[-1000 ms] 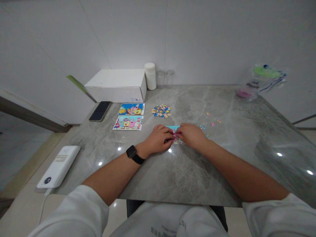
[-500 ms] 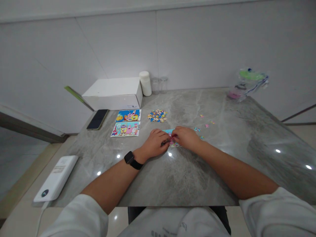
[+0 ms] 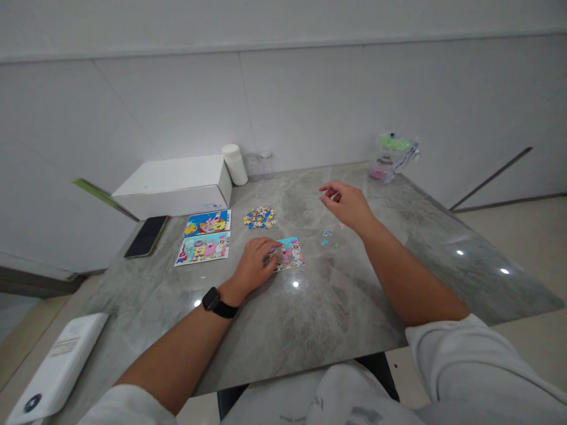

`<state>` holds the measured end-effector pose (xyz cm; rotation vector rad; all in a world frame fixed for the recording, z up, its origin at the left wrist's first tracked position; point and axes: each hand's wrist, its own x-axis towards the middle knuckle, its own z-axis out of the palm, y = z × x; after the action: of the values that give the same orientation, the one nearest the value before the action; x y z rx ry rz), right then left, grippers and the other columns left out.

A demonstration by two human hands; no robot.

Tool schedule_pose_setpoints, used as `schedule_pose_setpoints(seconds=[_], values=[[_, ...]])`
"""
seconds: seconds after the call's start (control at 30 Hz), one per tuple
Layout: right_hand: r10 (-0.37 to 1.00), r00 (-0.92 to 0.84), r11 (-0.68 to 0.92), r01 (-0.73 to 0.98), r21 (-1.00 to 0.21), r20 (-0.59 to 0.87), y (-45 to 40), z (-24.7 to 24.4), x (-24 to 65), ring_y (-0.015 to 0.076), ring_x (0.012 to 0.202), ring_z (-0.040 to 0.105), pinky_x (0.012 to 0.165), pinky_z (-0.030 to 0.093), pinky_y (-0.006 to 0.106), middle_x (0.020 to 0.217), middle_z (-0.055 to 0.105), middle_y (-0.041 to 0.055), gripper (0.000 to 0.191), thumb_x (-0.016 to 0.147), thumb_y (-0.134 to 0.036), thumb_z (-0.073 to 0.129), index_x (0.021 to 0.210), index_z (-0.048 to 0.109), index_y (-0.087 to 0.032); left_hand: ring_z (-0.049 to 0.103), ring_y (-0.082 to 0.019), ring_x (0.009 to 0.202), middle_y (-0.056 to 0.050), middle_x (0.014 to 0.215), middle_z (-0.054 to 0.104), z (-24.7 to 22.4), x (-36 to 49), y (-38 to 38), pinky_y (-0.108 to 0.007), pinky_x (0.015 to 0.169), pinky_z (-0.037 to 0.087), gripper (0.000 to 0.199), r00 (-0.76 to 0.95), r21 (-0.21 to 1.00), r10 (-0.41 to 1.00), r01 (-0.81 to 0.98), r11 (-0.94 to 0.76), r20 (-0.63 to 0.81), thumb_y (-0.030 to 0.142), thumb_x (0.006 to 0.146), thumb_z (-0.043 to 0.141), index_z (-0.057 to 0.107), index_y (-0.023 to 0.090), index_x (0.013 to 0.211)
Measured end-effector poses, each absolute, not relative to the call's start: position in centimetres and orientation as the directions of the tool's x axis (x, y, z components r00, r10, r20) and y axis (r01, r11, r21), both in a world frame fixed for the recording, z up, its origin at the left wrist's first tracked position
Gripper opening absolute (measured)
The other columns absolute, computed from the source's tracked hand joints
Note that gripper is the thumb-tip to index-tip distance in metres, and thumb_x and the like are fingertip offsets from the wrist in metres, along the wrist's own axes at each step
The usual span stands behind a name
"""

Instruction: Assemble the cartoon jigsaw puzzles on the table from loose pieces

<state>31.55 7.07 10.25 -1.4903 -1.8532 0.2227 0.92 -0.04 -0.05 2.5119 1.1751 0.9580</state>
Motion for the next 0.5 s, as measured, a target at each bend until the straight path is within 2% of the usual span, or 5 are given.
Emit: schedule_pose_setpoints(seconds=[0.13,0.27,0.33,0.5], values=[[0.864,0.111,0.244,0.761,-0.601,0.492,8.2,10.8,35.2,0.0176,0.071,0.062,0.074,0.049,0.033,0.093,0.075,0.0057,0.031,0.090,-0.034,0.067,0.117,0.074,-0.021,0.066,-0.026,0.112,-0.010,0.118,0.073,-0.2,0.8,0.0,-0.045,0.102,0.049,0.025,0.425,0.452,0.760,0.622,-0.639,0.491,0.026,0.099,0.057,0.067,0.021,0.122],[0.838,0.165,0.164,0.833,-0.528,0.520,9.4,8.0,39.3,0.0197,0.072,0.062,0.079,0.050,0.037,0.093,0.075,0.0080,0.025,0.089,-0.030,0.063,0.107,0.077,-0.020,0.066,-0.026,0.113,-0.010,0.120,0.073,0.1,0.5,0.1,-0.045,0.104,0.050,0.027,0.395,0.451,0.764,0.633,-0.629,0.511,0.026,0.100,0.057,0.066,0.021,0.124],[0.828,0.189,0.109,0.868,-0.484,0.528,9.5,5.6,41.1,0.0224,0.080,0.065,0.087,0.051,0.039,0.100,0.076,0.0111,0.025,0.089,-0.026,0.060,0.105,0.078,-0.019,0.067,-0.026,0.112,-0.009,0.120,0.072,0.8,0.4,0.1,-0.046,0.103,0.050,0.028,0.372,0.435,0.756,0.646,-0.628,0.539,0.028,0.100,0.058,0.065,0.021,0.126],[0.915,0.192,-0.042,0.920,-0.390,0.356,8.7,0.3,43.6,0.0269,0.101,0.068,0.096,0.050,0.040,0.110,0.075,0.0148,0.026,0.094,-0.026,0.056,0.104,0.079,-0.019,0.068,-0.023,0.101,-0.007,0.115,0.071,4.2,-0.3,-0.2,-0.041,0.098,0.053,0.027,0.220,0.486,0.755,0.648,-0.586,0.618,0.027,0.099,0.057,0.066,0.022,0.124]])
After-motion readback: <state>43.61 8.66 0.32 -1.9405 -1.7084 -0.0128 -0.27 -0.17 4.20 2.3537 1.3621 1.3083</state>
